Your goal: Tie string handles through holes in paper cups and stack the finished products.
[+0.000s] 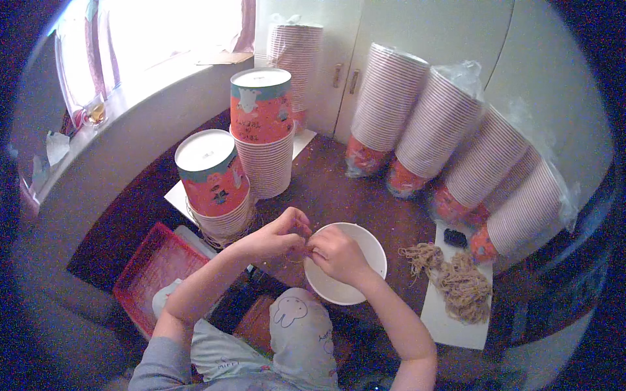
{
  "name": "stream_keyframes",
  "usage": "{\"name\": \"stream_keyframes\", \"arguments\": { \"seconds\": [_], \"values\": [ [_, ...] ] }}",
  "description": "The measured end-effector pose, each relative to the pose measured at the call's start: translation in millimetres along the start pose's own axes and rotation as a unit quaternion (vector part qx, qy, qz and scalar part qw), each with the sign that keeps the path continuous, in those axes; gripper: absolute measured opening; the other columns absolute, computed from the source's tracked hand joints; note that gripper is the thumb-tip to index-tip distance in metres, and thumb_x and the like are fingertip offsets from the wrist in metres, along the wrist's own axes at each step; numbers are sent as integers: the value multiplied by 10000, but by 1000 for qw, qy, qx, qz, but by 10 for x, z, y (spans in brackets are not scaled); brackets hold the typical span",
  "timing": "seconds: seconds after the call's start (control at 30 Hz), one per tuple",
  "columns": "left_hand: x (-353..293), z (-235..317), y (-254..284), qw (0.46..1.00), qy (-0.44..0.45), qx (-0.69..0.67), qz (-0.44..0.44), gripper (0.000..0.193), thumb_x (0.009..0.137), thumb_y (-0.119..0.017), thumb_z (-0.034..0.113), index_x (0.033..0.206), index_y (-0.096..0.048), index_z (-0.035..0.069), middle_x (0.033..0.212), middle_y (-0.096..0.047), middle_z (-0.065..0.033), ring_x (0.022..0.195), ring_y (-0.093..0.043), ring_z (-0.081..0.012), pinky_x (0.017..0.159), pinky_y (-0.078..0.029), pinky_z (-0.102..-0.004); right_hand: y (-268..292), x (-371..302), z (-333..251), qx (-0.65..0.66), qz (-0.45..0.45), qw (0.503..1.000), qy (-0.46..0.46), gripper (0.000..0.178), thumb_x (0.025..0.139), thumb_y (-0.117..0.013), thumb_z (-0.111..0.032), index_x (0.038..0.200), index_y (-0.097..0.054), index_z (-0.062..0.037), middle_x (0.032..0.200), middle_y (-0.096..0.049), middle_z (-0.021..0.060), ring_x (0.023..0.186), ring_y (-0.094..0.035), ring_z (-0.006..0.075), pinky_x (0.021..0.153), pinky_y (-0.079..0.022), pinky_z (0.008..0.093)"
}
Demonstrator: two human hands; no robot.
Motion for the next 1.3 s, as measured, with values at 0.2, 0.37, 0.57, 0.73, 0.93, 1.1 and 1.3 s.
{"name": "stream_keyframes", "arguments": {
  "seconds": [0.2,0.37,0.57,0.73,0.93,1.1,1.3],
  "values": [
    [-176,-448,96,984,-84,85,132,247,720,-599,141,912,-537,-3,796,-573,-106,732,-577,-167,654,-468,-282,-21,-14,53,67,10,997,-36,101,682,-633,-123,736,-571,-66,794,-565,91,834,-531,266,746,-433,361],
    [-293,-553,-147,943,-126,255,174,257,706,-631,178,913,-605,28,815,-588,-125,717,-592,-219,626,-471,-312,-41,-33,70,84,2,995,-58,128,696,-636,-146,733,-562,-47,790,-571,93,832,-533,266,746,-428,353],
    [-249,-676,-225,910,-156,303,236,193,701,-624,136,877,-625,58,774,-597,-105,669,-588,-231,599,-472,-312,-35,-36,43,97,2,993,-72,135,691,-646,-146,737,-562,-50,789,-573,89,825,-538,261,742,-428,349],
    [-247,-578,-223,887,-205,270,314,175,687,-626,87,860,-626,60,748,-601,-98,640,-589,-220,565,-472,-296,-45,-51,46,95,0,993,-75,134,684,-650,-139,737,-564,-53,790,-574,87,823,-540,256,741,-429,346],
    [-182,-489,-279,902,-256,207,281,160,694,-622,44,853,-626,50,770,-600,-102,634,-591,-201,576,-486,-273,-44,-50,42,99,5,992,-83,128,683,-646,-135,743,-566,-55,791,-573,85,823,-542,253,740,-431,347],
    [-156,-541,-261,941,-209,121,238,147,742,-607,76,882,-637,45,805,-602,-104,687,-592,-149,594,-483,-254,-66,-72,79,98,17,990,-98,124,681,-645,-133,751,-570,-63,791,-572,81,815,-547,247,725,-435,347],
    [-128,-626,-245,960,-196,17,197,193,746,-623,111,906,-624,5,809,-611,-80,691,-575,-103,622,-468,-232,-51,-62,63,101,19,989,-109,122,688,-641,-139,757,-572,-65,793,-569,76,800,-551,231,694,-441,331]
  ]
}}
Point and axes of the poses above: each hand's wrist, its own x-axis towards the middle knuckle, its own y-axis out of the back of the hand, z = x × y, the point moved 1 cm from there along x, towards the middle knuckle
